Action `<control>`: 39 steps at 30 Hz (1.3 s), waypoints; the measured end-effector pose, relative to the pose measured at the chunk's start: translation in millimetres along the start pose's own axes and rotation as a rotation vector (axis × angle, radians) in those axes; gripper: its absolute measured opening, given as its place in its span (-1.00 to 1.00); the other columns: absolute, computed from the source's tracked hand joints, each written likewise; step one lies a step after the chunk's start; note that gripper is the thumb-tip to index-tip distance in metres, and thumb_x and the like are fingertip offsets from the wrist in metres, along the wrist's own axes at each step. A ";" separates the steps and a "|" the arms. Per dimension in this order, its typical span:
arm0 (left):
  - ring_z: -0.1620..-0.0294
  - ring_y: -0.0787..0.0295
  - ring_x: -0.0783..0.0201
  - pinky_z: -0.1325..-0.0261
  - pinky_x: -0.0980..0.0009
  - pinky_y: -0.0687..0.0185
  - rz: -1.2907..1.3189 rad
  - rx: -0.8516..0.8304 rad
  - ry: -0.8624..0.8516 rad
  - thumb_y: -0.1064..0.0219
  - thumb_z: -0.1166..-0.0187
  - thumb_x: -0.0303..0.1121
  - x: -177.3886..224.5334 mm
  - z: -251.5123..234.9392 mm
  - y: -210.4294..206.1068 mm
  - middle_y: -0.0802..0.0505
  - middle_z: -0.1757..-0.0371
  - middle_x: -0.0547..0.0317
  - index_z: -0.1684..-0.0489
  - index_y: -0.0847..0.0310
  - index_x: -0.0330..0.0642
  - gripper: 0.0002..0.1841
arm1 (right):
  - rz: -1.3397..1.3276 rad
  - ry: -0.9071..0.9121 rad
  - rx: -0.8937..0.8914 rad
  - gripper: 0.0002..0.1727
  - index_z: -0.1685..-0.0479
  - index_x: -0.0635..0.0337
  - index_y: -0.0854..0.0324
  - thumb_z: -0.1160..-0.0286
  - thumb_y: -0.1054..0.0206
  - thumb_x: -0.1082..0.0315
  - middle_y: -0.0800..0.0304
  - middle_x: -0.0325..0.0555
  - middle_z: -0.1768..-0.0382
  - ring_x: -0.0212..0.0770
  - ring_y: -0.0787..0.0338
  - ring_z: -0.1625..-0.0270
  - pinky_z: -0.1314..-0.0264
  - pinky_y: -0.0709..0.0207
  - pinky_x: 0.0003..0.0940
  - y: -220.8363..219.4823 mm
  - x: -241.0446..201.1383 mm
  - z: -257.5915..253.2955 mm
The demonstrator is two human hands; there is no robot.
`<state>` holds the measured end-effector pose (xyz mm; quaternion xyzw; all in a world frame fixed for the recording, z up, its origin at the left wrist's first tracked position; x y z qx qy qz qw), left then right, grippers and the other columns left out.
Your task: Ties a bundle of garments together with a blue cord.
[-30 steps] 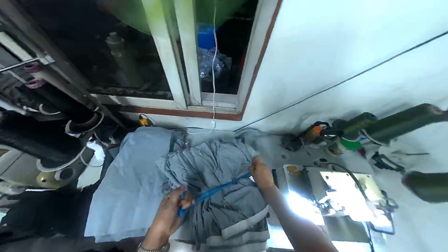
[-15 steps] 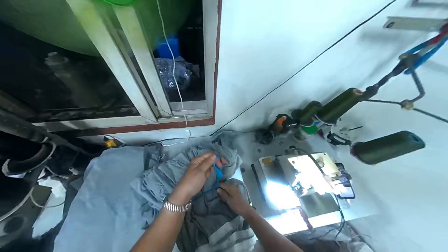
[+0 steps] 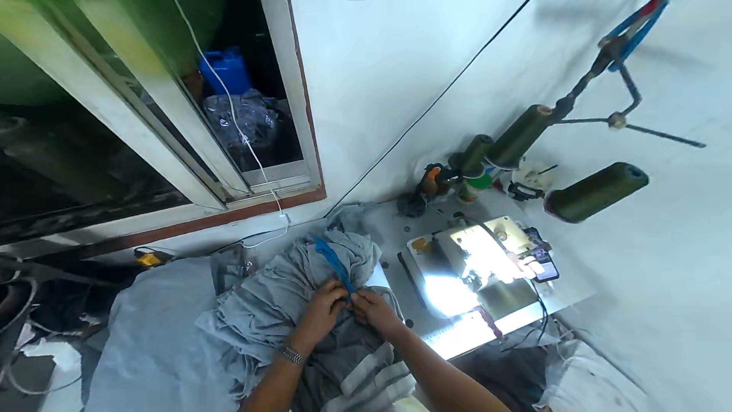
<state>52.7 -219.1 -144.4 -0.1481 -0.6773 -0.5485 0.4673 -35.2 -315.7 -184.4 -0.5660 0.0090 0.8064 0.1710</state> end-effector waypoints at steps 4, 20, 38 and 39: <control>-0.13 -0.79 0.13 -0.26 0.24 -0.73 -0.127 0.075 -0.104 -0.27 -0.61 -0.47 0.1 2.5 -4.7 -0.69 -0.40 -0.12 0.24 -0.79 -0.36 -0.83 | -0.077 -0.215 0.032 -0.71 0.04 0.28 -0.62 -0.84 -0.12 0.23 -0.51 -0.35 0.53 -0.50 -0.39 0.64 0.53 -0.38 -0.57 3.9 3.4 -4.7; 0.18 -0.78 0.21 -0.03 0.22 -0.70 0.003 -0.003 -0.048 -0.21 -0.59 -0.52 -15.9 -5.5 2.4 -0.85 0.20 -0.02 0.11 -0.76 -0.35 -0.82 | 0.762 0.121 0.301 -0.59 -0.46 0.31 -0.58 -0.82 -0.02 0.37 -0.86 0.27 -0.07 0.16 -0.86 -0.18 -0.38 -0.62 0.03 -32.2 -27.0 22.8; -0.07 -0.80 -0.26 -0.08 -0.03 -0.77 -0.297 0.355 -0.304 -0.13 -0.52 -0.54 8.7 19.0 -6.9 -0.75 -0.12 -0.43 0.10 -0.71 -0.58 -0.73 | 0.688 0.045 0.292 -0.65 -0.22 0.45 -0.63 -0.82 -0.01 0.39 -0.79 0.36 -0.08 0.24 -0.78 -0.26 -0.40 -0.55 0.12 -43.2 -54.0 33.5; -0.08 -0.80 -0.28 -0.10 -0.04 -0.76 -0.303 0.366 -0.317 -0.12 -0.54 -0.52 7.6 20.6 -7.4 -0.76 -0.10 -0.43 0.10 -0.72 -0.58 -0.72 | 0.654 0.049 0.292 -0.65 -0.20 0.47 -0.64 -0.81 -0.02 0.40 -0.78 0.37 -0.10 0.23 -0.77 -0.28 -0.43 -0.53 0.10 -41.9 -54.0 32.3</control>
Point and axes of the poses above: each hand's wrist, its own z-axis away from the middle knuckle, its own y-axis out of the back of the hand, x = y × z, the point moved 7 cm from there along -z, towards the middle knuckle
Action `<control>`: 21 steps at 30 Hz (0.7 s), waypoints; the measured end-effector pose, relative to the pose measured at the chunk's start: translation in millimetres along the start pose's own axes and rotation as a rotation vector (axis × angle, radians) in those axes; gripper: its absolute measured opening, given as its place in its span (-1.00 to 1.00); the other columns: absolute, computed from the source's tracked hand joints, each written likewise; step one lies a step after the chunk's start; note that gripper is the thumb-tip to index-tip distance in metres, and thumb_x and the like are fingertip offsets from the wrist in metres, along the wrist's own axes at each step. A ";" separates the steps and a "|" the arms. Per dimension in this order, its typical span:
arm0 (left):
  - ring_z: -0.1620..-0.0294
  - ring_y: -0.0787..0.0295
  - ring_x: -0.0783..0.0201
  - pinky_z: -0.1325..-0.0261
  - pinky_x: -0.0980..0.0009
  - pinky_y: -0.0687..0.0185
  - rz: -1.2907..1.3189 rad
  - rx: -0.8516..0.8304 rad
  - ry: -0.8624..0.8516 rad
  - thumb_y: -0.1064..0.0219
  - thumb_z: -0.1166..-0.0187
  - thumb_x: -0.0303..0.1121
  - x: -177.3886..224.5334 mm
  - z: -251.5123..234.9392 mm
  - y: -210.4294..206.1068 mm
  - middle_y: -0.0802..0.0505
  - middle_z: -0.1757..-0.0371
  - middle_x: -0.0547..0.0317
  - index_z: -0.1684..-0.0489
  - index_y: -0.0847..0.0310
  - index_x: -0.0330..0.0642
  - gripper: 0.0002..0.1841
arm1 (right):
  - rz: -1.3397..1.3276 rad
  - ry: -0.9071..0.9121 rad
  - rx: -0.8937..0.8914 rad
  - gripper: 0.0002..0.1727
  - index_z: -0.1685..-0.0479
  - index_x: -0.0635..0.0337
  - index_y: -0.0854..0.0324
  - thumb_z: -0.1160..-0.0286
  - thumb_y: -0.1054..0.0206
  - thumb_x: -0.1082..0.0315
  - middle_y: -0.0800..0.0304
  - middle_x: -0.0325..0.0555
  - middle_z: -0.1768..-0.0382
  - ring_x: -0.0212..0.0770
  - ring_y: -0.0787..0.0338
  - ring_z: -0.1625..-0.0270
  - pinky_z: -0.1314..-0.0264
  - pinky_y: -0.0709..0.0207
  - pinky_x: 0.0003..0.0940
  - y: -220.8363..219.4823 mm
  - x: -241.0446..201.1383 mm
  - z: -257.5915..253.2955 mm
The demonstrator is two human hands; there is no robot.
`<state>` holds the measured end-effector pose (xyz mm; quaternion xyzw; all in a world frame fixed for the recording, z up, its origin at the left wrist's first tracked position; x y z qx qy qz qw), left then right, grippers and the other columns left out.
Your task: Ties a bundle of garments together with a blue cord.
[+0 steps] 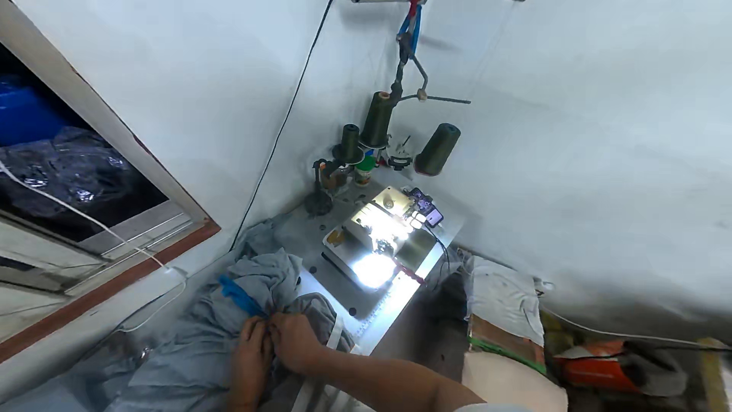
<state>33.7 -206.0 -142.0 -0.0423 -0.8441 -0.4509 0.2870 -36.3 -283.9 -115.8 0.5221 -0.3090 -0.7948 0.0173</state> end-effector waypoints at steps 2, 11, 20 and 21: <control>-0.06 -0.81 -0.25 -0.10 -0.03 -0.76 0.014 0.016 -0.017 -0.11 -0.53 -0.51 -1.0 2.3 0.4 -0.78 -0.06 -0.40 0.14 -0.73 -0.55 -0.72 | -0.147 -0.009 -0.009 -0.66 -0.15 0.51 -0.69 -0.77 -0.09 0.42 -0.79 0.36 -0.11 0.15 -0.77 -0.25 -0.43 -0.53 0.03 1.4 11.1 -8.8; -0.10 -0.80 -0.06 -0.21 0.12 -0.75 0.162 0.016 0.069 -0.15 -0.59 -0.56 -2.3 11.6 2.4 -0.79 -0.09 -0.26 -0.03 -0.68 -0.47 -0.77 | -0.955 -0.221 -0.351 -0.88 -0.01 0.11 -0.52 -0.81 -0.10 0.34 -0.25 -0.51 0.67 -0.55 -0.27 0.70 0.59 -0.28 -0.64 -23.2 65.7 -19.6; 0.02 -0.87 -0.04 -0.12 0.13 -0.82 0.021 0.094 0.147 -0.29 -0.57 -0.51 6.5 20.7 0.9 -0.85 -0.03 -0.19 0.10 -0.79 -0.43 -0.82 | -0.919 -0.274 -0.205 -0.86 0.02 0.19 -0.53 -0.82 -0.11 0.34 -0.27 -0.43 0.65 -0.51 -0.27 0.69 0.59 -0.28 -0.61 -27.1 69.2 -19.9; 0.03 -0.87 -0.05 -0.12 0.10 -0.81 0.013 0.073 0.158 -0.29 -0.57 -0.51 6.9 19.7 -0.4 -0.85 0.00 -0.20 0.11 -0.78 -0.43 -0.82 | -0.915 -0.270 -0.195 -0.86 0.03 0.18 -0.52 -0.83 -0.10 0.34 -0.27 -0.43 0.64 -0.51 -0.27 0.69 0.59 -0.29 -0.60 -27.1 69.6 -18.9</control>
Point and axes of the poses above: each hand's wrist, its own z-axis away from the middle knuckle, its own y-axis out of the back of the hand, x = y × z, the point moved 7 cm from there along -z, towards the middle knuckle
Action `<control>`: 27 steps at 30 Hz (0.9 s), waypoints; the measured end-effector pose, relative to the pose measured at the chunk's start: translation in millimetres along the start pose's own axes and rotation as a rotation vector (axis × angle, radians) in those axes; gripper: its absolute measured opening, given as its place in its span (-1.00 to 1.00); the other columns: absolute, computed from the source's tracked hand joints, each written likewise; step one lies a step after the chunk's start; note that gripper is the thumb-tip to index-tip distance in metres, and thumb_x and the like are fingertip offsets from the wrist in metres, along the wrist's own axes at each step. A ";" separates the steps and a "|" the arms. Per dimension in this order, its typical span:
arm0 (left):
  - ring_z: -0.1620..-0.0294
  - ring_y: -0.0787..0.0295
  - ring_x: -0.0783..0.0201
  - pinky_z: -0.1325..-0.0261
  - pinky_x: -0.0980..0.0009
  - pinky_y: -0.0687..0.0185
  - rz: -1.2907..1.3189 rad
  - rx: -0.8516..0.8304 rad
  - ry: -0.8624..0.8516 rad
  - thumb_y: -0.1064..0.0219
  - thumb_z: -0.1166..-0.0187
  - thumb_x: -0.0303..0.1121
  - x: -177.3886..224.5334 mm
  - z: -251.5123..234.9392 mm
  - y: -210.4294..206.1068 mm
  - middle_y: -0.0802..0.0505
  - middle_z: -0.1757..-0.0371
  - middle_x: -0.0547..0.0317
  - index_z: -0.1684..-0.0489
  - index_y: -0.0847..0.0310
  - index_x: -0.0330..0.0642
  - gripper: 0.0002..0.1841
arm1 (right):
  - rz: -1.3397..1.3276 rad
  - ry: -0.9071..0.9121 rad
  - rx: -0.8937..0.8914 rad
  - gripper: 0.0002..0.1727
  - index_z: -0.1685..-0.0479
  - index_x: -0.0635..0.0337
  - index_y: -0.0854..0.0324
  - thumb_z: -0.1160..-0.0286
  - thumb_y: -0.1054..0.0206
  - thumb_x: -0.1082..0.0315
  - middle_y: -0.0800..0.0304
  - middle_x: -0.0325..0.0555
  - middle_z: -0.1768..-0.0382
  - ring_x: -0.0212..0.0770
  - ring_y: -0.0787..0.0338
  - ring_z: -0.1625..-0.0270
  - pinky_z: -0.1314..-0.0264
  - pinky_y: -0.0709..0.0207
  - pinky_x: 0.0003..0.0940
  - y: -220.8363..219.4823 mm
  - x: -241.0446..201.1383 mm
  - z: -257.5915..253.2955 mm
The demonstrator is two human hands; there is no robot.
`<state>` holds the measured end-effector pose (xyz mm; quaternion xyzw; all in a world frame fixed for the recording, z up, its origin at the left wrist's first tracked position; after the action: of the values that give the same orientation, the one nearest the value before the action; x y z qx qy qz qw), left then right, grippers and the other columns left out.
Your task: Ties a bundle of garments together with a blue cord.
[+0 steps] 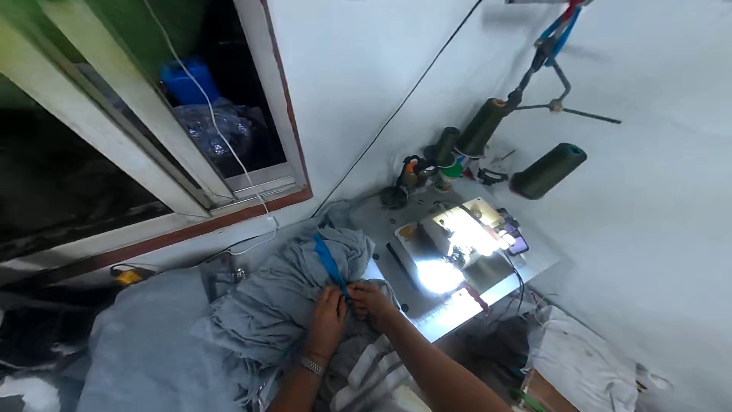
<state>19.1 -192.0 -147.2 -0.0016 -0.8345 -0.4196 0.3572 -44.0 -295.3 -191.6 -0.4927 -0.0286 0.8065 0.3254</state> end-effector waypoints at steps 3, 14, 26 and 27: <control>0.01 -0.85 -0.11 -0.15 0.05 -0.78 -0.028 -0.074 0.030 -0.29 -0.56 -0.50 2.3 -3.7 -3.8 -0.83 0.04 -0.22 0.11 -0.76 -0.43 -0.82 | -0.003 0.037 0.024 -0.86 0.05 0.20 -0.53 -0.82 -0.09 0.36 -0.29 -0.40 0.65 -0.49 -0.29 0.69 0.59 -0.31 -0.58 2.1 1.8 0.4; -0.36 -0.68 -0.10 -0.53 0.11 -0.51 0.041 -0.355 0.253 -0.13 -0.72 -0.39 -8.5 -12.1 -16.7 -0.76 -0.22 -0.24 -0.15 -0.68 -0.43 -0.69 | 0.097 0.089 0.057 -0.85 0.07 0.24 -0.52 -0.82 -0.08 0.39 -0.34 -0.37 0.65 -0.47 -0.30 0.68 0.58 -0.30 -0.55 4.2 2.0 -8.2; -0.59 -0.51 -0.15 -0.68 0.05 -0.36 -0.113 -0.134 0.512 -0.16 -0.73 -0.44 -38.4 -36.7 -38.3 -0.67 -0.44 -0.25 -0.31 -0.62 -0.38 -0.69 | 0.809 0.367 0.042 -0.61 -0.42 0.45 -0.41 -0.74 -0.10 0.42 -0.75 0.13 0.26 -0.11 -0.73 0.37 0.20 -0.68 -0.12 19.2 -24.2 -56.4; -0.51 -0.58 -0.15 -0.62 0.05 -0.44 -0.063 -0.098 0.512 -0.18 -0.71 -0.46 -40.2 -42.0 -38.6 -0.70 -0.37 -0.26 -0.24 -0.66 -0.39 -0.72 | 0.863 0.355 0.027 -0.62 -0.42 0.44 -0.43 -0.74 -0.09 0.42 -0.75 0.14 0.27 -0.07 -0.75 0.35 0.15 -0.68 -0.08 23.9 -28.5 -65.8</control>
<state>62.3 -234.6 -181.7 0.1135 -0.6952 -0.4571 0.5430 6.2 -348.0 -212.0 -0.5859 0.2456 0.7716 -0.0337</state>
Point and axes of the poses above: each hand's wrist, its own z-axis away from the middle knuckle, its own y-axis out of the back of the hand, x = y × z, the point moved 7 cm from there along -z, towards the middle knuckle
